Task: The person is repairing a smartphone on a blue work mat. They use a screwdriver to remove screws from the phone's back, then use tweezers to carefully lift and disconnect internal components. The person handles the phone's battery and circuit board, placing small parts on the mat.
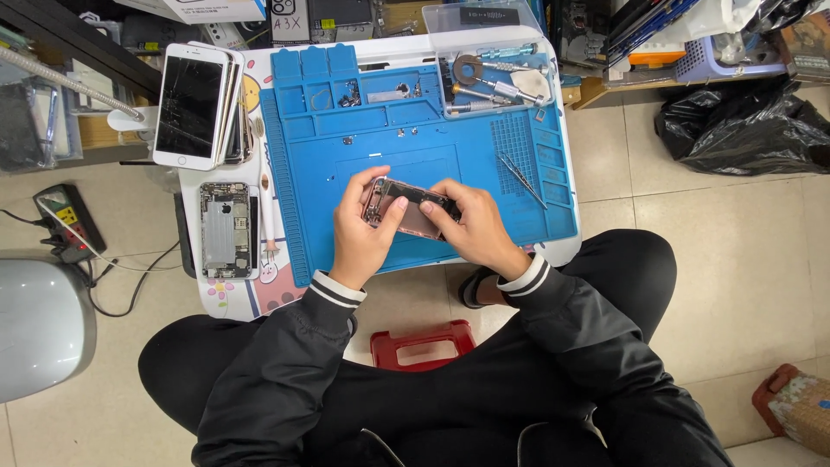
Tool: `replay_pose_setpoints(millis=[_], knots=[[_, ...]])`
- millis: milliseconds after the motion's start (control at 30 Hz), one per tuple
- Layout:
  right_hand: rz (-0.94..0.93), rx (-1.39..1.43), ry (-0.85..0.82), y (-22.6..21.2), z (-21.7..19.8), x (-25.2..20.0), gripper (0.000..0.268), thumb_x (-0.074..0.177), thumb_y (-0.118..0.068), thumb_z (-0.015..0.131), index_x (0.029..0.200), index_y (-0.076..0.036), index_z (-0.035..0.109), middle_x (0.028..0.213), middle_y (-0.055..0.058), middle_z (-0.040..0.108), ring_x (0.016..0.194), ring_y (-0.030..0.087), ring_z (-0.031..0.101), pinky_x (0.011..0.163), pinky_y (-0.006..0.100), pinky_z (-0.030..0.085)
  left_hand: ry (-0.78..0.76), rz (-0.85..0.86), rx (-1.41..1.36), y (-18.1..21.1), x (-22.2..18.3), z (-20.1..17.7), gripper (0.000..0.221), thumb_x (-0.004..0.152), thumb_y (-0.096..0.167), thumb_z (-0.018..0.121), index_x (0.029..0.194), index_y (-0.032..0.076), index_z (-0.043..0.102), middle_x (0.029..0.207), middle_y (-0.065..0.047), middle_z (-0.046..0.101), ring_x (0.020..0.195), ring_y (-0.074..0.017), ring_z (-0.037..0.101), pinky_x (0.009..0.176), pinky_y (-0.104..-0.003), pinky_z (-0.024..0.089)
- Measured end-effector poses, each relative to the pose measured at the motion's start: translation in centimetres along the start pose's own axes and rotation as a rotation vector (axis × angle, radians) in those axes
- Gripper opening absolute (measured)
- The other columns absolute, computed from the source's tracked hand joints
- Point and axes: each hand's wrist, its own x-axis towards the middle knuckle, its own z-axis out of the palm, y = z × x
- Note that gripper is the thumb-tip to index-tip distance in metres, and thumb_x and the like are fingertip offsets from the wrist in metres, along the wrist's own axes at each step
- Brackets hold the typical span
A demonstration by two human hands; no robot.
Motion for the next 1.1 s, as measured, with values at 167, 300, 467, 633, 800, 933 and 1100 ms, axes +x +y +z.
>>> replay_pose_setpoints(millis=[167, 300, 467, 633, 800, 933, 1100], knots=[[0.036, 0.062, 0.012, 0.7, 0.6, -0.2, 0.009, 0.099, -0.013, 0.07, 0.091, -0.01, 0.072, 0.059, 0.006, 0.066, 0.054, 0.019, 0.061, 0.05, 0.03, 0.049, 0.032, -0.026, -0.027, -1.3, 0.0, 0.3, 0.036, 0.099, 0.013, 0.075, 0.132, 0.005, 0.063, 0.111, -0.019, 0.077, 0.101, -0.0259, 0.075, 0.084, -0.038, 0.062], [0.045, 0.052, 0.061, 1.2, 1.6, -0.4, 0.014, 0.099, -0.015, 0.074, 0.089, -0.006, 0.072, 0.057, 0.01, 0.065, 0.051, 0.019, 0.062, 0.047, 0.029, 0.049, 0.041, -0.009, -0.019, -1.6, -0.5, 0.4, 0.035, 0.098, 0.013, 0.075, 0.131, 0.006, 0.064, 0.11, -0.019, 0.077, 0.103, -0.0287, 0.075, 0.084, -0.04, 0.063], [0.079, 0.161, 0.004, 0.8, 1.9, -0.2, 0.012, 0.104, -0.011, 0.066, 0.096, -0.004, 0.072, 0.062, 0.011, 0.069, 0.055, 0.018, 0.067, 0.051, 0.029, 0.054, 0.113, -0.015, -0.115, -2.1, -0.3, 0.1, 0.033, 0.099, 0.013, 0.077, 0.129, 0.006, 0.066, 0.108, -0.016, 0.077, 0.102, -0.0226, 0.074, 0.086, -0.039, 0.062], [0.135, 0.256, 0.004, 2.9, 2.3, -0.7, 0.013, 0.105, -0.008, 0.065, 0.097, 0.0, 0.07, 0.063, 0.013, 0.069, 0.056, 0.019, 0.07, 0.052, 0.03, 0.056, 0.144, -0.024, -0.185, -2.8, -0.4, 0.5, 0.029, 0.098, 0.014, 0.078, 0.125, 0.009, 0.071, 0.102, -0.011, 0.077, 0.101, -0.0129, 0.069, 0.081, -0.034, 0.061], [0.097, 0.207, 0.076, 4.2, 2.8, -0.8, 0.019, 0.106, -0.012, 0.069, 0.092, 0.0, 0.07, 0.06, 0.012, 0.066, 0.053, 0.015, 0.065, 0.048, 0.025, 0.051, 0.095, -0.004, -0.164, -1.8, -0.3, 0.4, 0.026, 0.099, 0.013, 0.076, 0.124, 0.008, 0.069, 0.097, -0.013, 0.075, 0.093, -0.0133, 0.066, 0.077, -0.034, 0.06], [0.097, 0.199, 0.05, 3.0, 2.6, -0.5, 0.017, 0.106, -0.01, 0.067, 0.094, 0.002, 0.07, 0.062, 0.013, 0.067, 0.054, 0.017, 0.066, 0.05, 0.027, 0.053, 0.122, 0.0, -0.182, -2.7, -0.2, 0.5, 0.024, 0.1, 0.014, 0.076, 0.123, 0.007, 0.07, 0.095, -0.014, 0.075, 0.089, -0.0147, 0.067, 0.073, -0.034, 0.059], [0.099, 0.254, -0.033, 4.6, 2.5, -0.6, 0.025, 0.112, -0.017, 0.059, 0.102, 0.002, 0.071, 0.069, 0.015, 0.069, 0.061, 0.021, 0.07, 0.052, 0.031, 0.055, 0.148, -0.027, -0.235, -3.3, -0.2, 0.8, 0.023, 0.099, 0.017, 0.077, 0.119, 0.008, 0.071, 0.091, -0.009, 0.073, 0.089, -0.0105, 0.064, 0.072, -0.03, 0.056]])
